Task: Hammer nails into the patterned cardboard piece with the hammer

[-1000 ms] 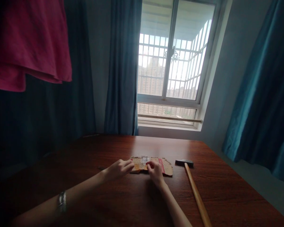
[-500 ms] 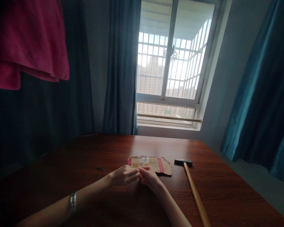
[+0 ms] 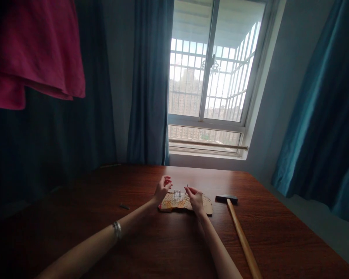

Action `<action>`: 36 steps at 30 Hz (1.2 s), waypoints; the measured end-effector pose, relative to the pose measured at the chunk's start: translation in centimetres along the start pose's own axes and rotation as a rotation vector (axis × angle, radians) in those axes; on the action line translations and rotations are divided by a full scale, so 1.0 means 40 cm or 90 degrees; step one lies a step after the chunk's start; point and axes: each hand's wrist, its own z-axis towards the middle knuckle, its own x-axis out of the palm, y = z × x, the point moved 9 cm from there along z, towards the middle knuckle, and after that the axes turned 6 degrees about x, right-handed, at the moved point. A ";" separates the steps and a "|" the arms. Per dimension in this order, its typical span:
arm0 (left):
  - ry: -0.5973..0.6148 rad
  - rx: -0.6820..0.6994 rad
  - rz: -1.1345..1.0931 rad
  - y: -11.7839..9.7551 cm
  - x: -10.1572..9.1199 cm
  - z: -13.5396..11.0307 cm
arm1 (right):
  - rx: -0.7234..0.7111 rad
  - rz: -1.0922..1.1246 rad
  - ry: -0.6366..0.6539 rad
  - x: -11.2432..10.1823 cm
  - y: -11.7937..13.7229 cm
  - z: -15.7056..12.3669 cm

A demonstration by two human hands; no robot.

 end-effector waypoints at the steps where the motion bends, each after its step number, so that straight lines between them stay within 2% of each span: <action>1: -0.016 -0.045 -0.054 0.028 0.012 0.010 | -0.015 -0.010 -0.009 -0.002 -0.002 0.014; 5: -0.045 -0.143 -0.180 0.104 0.054 0.016 | -0.064 -0.056 -0.029 0.013 -0.015 0.052; 9: -0.040 -0.166 -0.180 0.137 0.070 0.001 | -0.082 -0.103 -0.029 0.031 -0.038 0.062; 14: -0.019 -0.160 -0.162 0.131 0.074 -0.006 | -0.104 -0.164 -0.015 0.037 -0.048 0.055; 22: 0.009 -0.134 -0.151 0.118 0.081 -0.009 | -0.140 -0.245 0.010 0.050 -0.031 0.030; 30: 0.031 -0.127 -0.118 0.121 0.083 -0.009 | -0.164 -0.286 0.002 0.052 -0.017 0.019; 36: 0.028 -0.113 -0.144 0.122 0.083 -0.008 | -0.168 -0.310 0.010 0.057 -0.024 0.016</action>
